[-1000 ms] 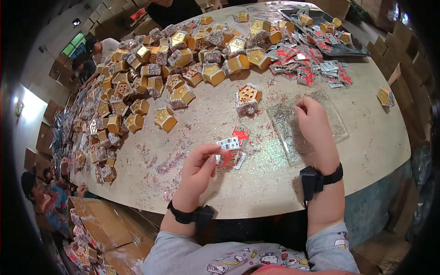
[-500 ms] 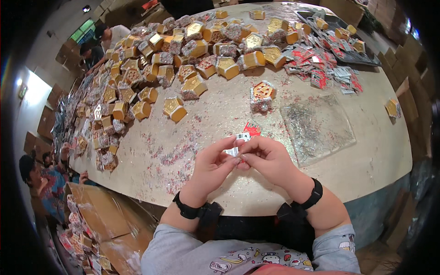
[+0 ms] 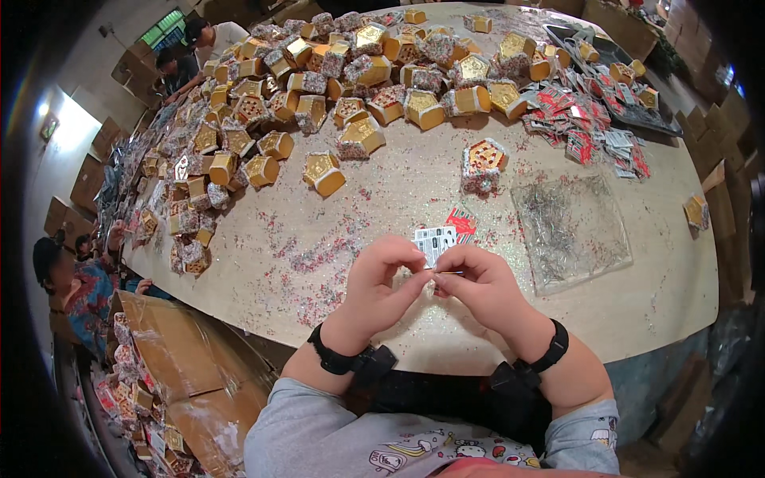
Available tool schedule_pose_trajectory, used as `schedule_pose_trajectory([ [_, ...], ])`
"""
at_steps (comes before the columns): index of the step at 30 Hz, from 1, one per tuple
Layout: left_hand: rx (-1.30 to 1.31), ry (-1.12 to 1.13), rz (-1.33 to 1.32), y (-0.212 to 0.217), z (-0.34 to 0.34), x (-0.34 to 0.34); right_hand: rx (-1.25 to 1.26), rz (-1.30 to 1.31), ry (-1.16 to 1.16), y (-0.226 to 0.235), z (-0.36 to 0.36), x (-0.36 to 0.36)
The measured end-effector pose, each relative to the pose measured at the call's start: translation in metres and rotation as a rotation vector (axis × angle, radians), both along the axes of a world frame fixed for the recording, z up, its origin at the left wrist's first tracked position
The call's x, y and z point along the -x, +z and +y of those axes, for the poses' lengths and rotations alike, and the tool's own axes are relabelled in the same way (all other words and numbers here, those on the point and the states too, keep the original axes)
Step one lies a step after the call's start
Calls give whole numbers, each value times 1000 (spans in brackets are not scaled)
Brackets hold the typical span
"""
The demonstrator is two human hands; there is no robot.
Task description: The recorder is assembling and packing decorative star-shaped and house-shaped ornaments, including applying small adhesive labels or stickers to the products.
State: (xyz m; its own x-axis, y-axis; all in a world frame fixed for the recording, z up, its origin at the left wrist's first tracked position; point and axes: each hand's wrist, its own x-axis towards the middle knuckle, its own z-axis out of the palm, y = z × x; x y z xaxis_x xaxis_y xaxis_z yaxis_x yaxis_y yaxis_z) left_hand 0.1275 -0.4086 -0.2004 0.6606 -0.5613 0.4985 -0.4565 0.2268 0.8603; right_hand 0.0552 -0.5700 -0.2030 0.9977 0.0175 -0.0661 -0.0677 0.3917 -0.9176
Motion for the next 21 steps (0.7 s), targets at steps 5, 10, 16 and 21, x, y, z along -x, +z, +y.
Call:
schedule_pose_trajectory([
  [5,-78,27,86,7,-1,-4,82,-75,-10,1,-2,0],
  [10,-78,-9,366,11,-2,-2,160,-103,-12,1,-3,1],
  [16,-105,-18,41,10,4,-3,63,-81,-43,4,-6,1],
  [21,-57,-1,-70,7,5,-3,123,-206,-89,-2,-8,0],
])
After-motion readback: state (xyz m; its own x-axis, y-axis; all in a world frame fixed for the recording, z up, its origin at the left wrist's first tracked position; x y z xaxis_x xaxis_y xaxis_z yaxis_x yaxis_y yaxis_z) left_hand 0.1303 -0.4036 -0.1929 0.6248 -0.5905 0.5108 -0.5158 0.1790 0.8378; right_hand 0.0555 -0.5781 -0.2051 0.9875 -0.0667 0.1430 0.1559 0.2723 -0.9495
